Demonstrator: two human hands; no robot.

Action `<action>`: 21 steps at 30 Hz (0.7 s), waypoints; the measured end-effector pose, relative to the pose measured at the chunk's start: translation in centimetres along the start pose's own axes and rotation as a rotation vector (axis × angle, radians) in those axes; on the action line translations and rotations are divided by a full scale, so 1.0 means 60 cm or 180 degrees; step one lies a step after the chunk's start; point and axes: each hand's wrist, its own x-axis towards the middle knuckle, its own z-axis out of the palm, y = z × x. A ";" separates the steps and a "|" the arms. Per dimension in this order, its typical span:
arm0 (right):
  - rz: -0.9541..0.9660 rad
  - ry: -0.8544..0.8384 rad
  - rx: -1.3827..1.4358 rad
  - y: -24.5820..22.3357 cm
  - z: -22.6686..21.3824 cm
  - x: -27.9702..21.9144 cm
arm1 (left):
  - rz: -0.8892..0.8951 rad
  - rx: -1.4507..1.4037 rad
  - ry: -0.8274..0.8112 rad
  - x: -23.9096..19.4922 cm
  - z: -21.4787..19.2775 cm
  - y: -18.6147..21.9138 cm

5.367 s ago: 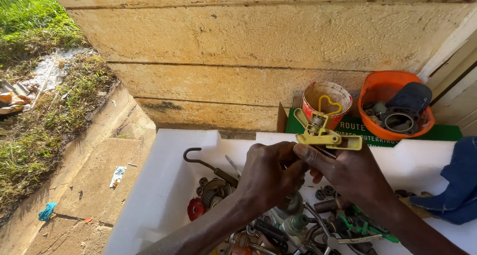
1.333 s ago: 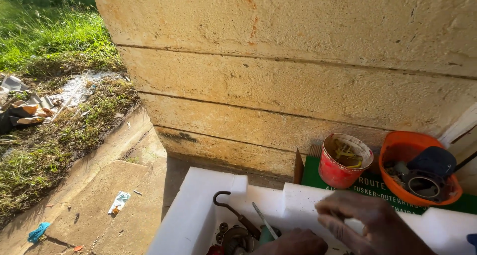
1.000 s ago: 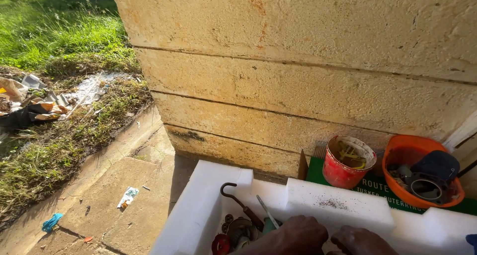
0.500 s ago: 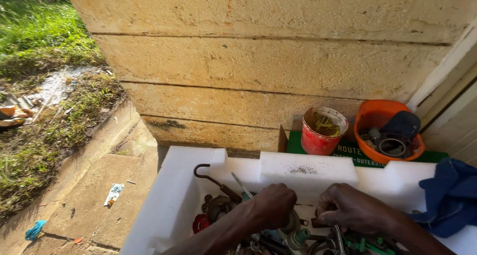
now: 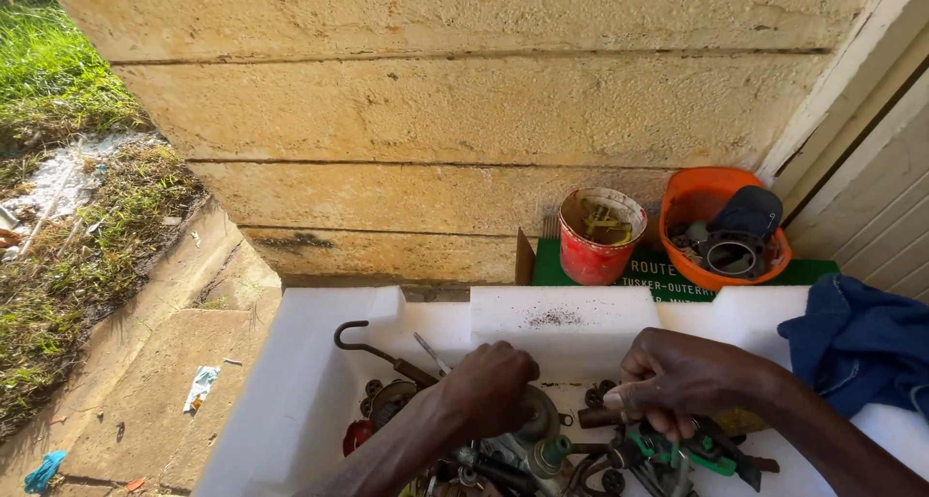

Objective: Inspecting and assembling mechanical valve and sprinkler components in a tray.

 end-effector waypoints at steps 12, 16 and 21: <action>0.0131 0.0703 -0.1626 0.008 0.007 0.021 | 0.0130 -0.0010 -0.0944 0.008 0.009 0.009; 0.0241 0.0740 -0.1412 0.003 0.003 0.020 | 0.0341 0.0480 -0.0517 0.015 0.029 0.000; 0.0327 0.0820 -0.1212 0.003 -0.001 0.012 | 0.0086 0.0239 -0.0355 0.021 0.028 -0.021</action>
